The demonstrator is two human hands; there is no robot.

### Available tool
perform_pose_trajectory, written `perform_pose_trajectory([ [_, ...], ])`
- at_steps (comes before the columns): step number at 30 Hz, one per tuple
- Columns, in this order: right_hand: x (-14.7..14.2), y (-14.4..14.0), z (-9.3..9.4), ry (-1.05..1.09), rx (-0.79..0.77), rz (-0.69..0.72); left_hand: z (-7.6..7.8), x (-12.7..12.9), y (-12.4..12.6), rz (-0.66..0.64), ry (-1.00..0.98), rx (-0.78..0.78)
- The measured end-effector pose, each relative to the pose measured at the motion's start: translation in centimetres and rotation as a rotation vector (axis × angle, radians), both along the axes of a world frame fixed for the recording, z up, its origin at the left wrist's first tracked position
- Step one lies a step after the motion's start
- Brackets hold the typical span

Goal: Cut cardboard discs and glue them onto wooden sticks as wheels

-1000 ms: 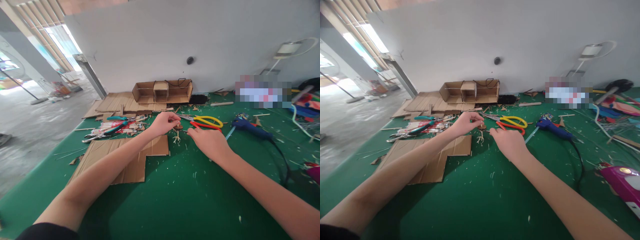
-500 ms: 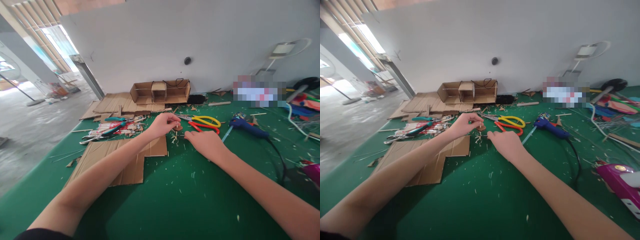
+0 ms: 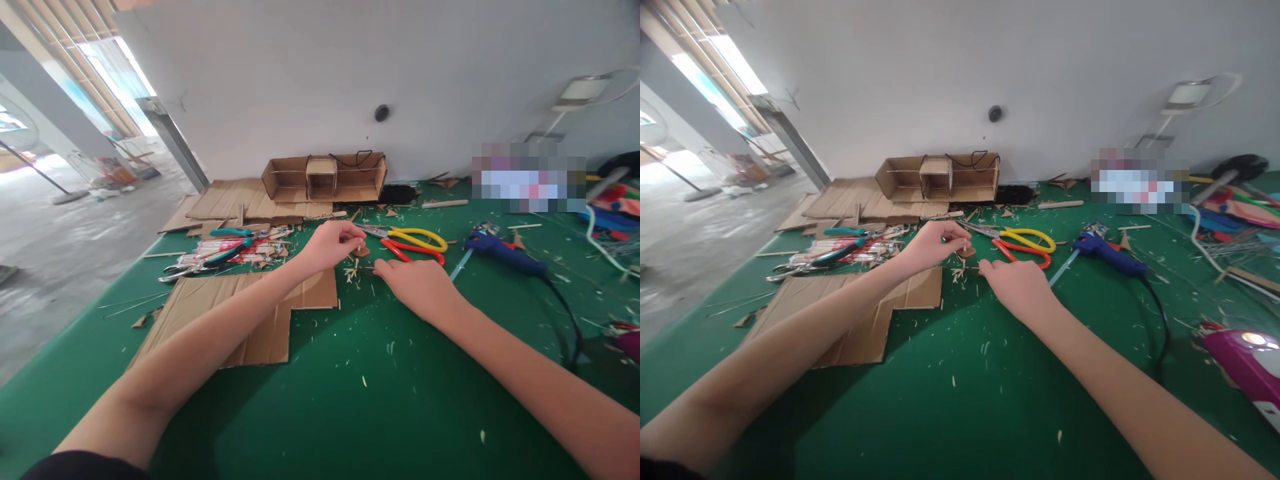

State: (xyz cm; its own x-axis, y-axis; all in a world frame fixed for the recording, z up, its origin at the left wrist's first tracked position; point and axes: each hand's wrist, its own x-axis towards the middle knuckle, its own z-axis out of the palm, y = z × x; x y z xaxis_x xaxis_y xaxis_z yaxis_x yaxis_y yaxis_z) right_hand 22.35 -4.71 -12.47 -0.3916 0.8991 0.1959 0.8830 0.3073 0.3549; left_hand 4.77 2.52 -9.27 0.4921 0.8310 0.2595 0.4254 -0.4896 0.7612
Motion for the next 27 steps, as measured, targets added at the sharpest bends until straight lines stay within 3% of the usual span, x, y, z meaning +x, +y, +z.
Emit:
perform_pose_trajectory([
  [5,-0.21,-0.21,0.16,0.012,0.109,-0.037,-0.19,-0.05,0.39,0.019,0.011,0.005],
  [13,0.02,0.41,0.01,0.021,-0.064,0.009,0.09,-0.05,-0.01,-0.007,0.012,0.000],
  [23,-0.28,-0.21,0.13,-0.007,0.120,-0.032,0.03,0.09,0.13,0.008,0.007,0.000],
  [27,-0.31,0.04,0.08,0.020,0.037,-0.044,0.03,0.05,0.07,0.026,0.008,-0.021],
])
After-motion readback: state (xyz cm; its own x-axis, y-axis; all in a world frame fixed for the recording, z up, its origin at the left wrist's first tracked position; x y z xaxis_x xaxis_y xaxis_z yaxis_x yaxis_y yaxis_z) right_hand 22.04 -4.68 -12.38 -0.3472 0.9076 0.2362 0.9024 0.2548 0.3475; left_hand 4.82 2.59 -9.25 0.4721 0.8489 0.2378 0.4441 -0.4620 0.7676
